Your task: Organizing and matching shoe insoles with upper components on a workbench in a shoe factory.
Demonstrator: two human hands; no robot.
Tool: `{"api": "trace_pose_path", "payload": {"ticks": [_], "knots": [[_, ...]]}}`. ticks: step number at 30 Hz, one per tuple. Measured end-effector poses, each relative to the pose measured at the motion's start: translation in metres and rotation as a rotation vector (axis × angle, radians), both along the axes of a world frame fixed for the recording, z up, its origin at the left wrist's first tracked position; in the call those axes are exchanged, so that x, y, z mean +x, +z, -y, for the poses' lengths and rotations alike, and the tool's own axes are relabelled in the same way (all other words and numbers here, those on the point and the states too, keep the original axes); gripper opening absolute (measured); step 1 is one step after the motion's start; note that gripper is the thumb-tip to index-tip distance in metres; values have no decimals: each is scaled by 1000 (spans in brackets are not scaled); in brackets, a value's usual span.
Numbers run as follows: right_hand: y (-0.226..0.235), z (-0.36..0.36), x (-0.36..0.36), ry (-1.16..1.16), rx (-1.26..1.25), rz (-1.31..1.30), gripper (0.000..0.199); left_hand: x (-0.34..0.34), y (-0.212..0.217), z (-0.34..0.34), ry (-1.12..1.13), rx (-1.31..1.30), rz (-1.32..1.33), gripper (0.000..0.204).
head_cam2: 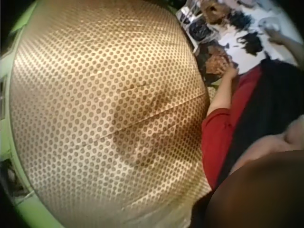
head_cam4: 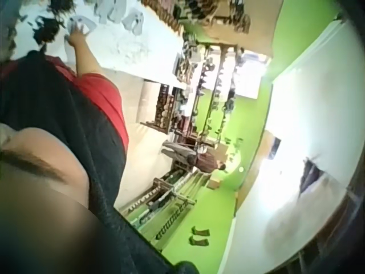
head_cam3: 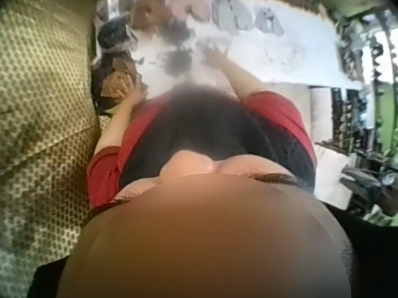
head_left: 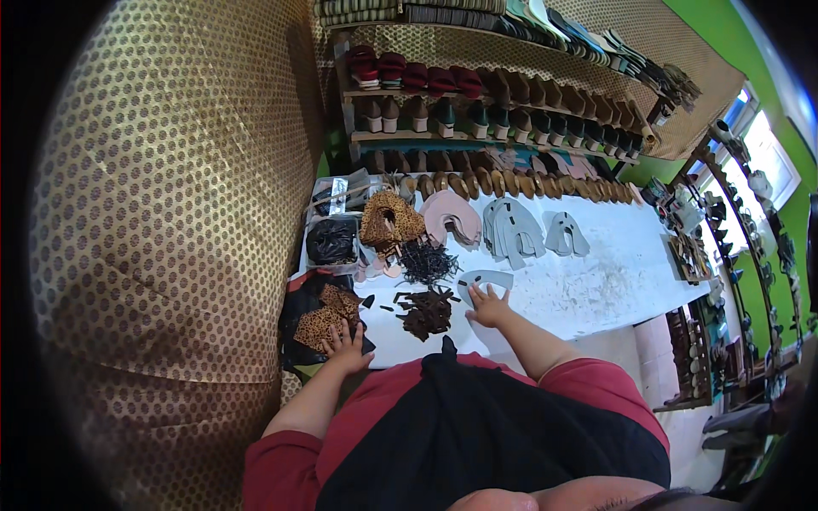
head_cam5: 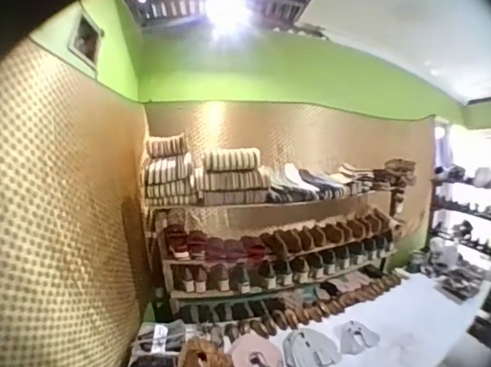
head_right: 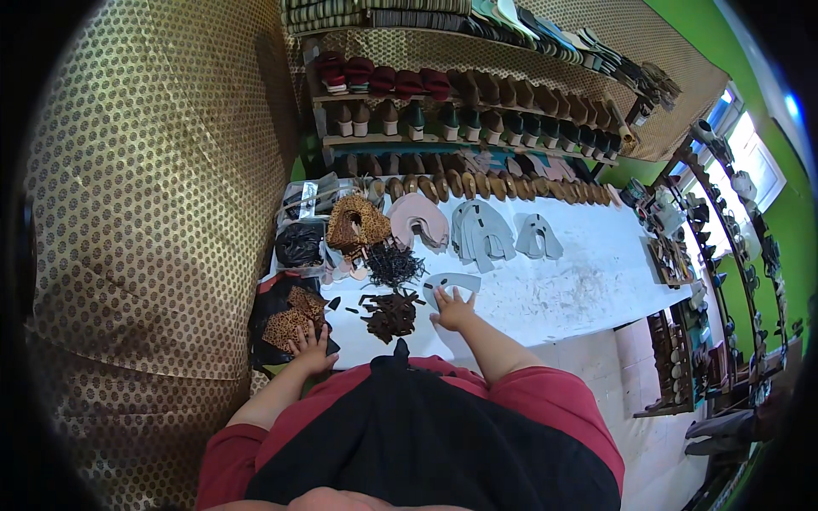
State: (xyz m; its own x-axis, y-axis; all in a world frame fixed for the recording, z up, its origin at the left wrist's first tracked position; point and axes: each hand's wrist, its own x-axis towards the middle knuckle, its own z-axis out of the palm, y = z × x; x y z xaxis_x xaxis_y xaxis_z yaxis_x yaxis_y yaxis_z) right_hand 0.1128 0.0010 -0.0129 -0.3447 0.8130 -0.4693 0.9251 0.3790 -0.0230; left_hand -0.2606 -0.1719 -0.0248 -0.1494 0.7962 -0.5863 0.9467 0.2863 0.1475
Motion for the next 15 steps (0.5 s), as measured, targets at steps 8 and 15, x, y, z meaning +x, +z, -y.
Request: {"api": "trace_pose_path", "payload": {"ticks": [8,15], "knots": [[14,-35,-6,-138,2,-94,73,1,3,-1,5,-7,17,98],[24,-28,-9,-6,-17,60,75,3,0,2,-14,61,-16,96]]}}
